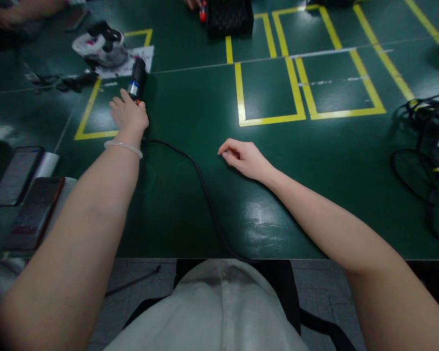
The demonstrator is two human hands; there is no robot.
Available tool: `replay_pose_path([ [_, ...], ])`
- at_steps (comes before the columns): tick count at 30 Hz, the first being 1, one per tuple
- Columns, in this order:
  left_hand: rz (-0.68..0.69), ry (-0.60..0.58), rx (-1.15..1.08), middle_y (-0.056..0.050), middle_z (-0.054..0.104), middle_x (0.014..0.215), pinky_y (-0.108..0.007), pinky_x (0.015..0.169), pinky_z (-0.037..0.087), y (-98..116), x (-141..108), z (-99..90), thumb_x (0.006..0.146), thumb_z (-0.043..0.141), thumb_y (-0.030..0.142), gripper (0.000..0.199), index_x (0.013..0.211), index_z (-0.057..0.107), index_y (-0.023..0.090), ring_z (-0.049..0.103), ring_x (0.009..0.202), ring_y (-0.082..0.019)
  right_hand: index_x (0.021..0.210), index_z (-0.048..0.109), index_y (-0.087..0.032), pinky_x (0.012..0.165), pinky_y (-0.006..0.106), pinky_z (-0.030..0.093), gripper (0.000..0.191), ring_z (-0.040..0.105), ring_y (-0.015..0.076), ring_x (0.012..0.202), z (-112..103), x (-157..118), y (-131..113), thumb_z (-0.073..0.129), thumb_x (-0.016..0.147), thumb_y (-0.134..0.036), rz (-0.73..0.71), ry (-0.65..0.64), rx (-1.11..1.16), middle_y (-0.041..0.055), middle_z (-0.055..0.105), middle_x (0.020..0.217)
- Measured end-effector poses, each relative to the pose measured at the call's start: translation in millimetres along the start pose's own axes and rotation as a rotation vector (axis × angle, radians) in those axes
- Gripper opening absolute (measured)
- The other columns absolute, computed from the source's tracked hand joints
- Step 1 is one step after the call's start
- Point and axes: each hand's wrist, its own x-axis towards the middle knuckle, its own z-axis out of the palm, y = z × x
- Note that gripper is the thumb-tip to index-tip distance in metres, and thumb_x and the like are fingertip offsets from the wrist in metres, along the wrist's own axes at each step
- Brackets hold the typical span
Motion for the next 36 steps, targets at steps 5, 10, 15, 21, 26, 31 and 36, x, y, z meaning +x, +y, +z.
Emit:
replay_pose_path([
  [5,0.002,-0.002,0.023,-0.003,0.049,0.130,-0.042,0.102,0.026,1,5,5.3,0.120,0.022,0.052,0.056,0.153,0.011,0.008,0.021,0.131,-0.020,0.098,0.068,-0.016,0.059,0.026,0.037,0.015,0.050,0.0117,0.058,0,1,-1,0.056,0.091,-0.024,-0.009,-0.019,-0.022,-0.0026,0.057,0.064],
  [10,0.028,0.081,-0.107,-0.007,0.048,0.144,-0.041,0.101,0.023,-10,20,18.8,0.113,0.028,0.069,0.076,0.148,0.026,0.001,0.028,0.132,-0.022,0.099,0.068,-0.016,0.058,0.026,0.037,0.017,0.051,0.0117,0.058,1,2,-1,0.055,0.092,-0.024,-0.009,-0.019,-0.021,-0.0023,0.058,0.063],
  [15,0.036,0.082,-0.134,-0.016,0.047,0.147,-0.041,0.098,0.025,-15,21,18.0,0.118,0.027,0.052,0.061,0.141,0.037,-0.003,0.039,0.129,-0.021,0.099,0.068,-0.016,0.057,0.025,0.037,0.017,0.051,0.0110,0.056,0,2,0,0.055,0.092,-0.024,-0.014,-0.021,-0.005,-0.0024,0.059,0.064],
  [21,0.115,0.059,-0.114,-0.014,0.052,0.141,-0.042,0.101,0.033,-9,-13,5.9,0.121,0.026,0.036,0.045,0.142,0.042,0.000,0.044,0.125,-0.021,0.099,0.068,-0.016,0.057,0.026,0.038,0.017,0.053,0.0113,0.056,2,2,0,0.056,0.092,-0.025,-0.009,-0.013,0.008,-0.0021,0.060,0.064],
  [26,0.283,0.074,-0.070,-0.013,0.059,0.131,-0.042,0.099,0.045,-3,-60,-4.7,0.119,0.032,0.037,0.041,0.147,0.049,0.012,0.054,0.118,-0.029,0.095,0.067,-0.017,0.055,0.025,0.036,0.019,0.050,0.0099,0.052,2,1,-1,0.055,0.095,-0.032,0.011,0.003,0.030,-0.0030,0.058,0.063],
  [31,0.457,0.041,-0.071,-0.017,0.061,0.126,-0.039,0.091,0.049,11,-111,-17.7,0.117,0.039,0.038,0.041,0.150,0.050,0.015,0.059,0.114,-0.035,0.071,0.057,-0.019,0.055,0.027,0.033,0.034,0.045,0.0101,0.052,2,0,-6,0.056,0.097,-0.040,-0.061,0.072,-0.082,-0.0036,0.050,0.056],
  [36,0.640,0.024,-0.039,-0.016,0.061,0.127,-0.038,0.091,0.049,28,-163,-28.5,0.116,0.046,0.037,0.044,0.154,0.047,0.015,0.058,0.113,-0.034,0.101,0.063,-0.020,0.062,0.027,0.040,0.014,0.050,0.0123,0.060,8,-5,-20,0.056,0.096,-0.032,-0.194,0.131,-0.244,-0.0010,0.060,0.074],
])
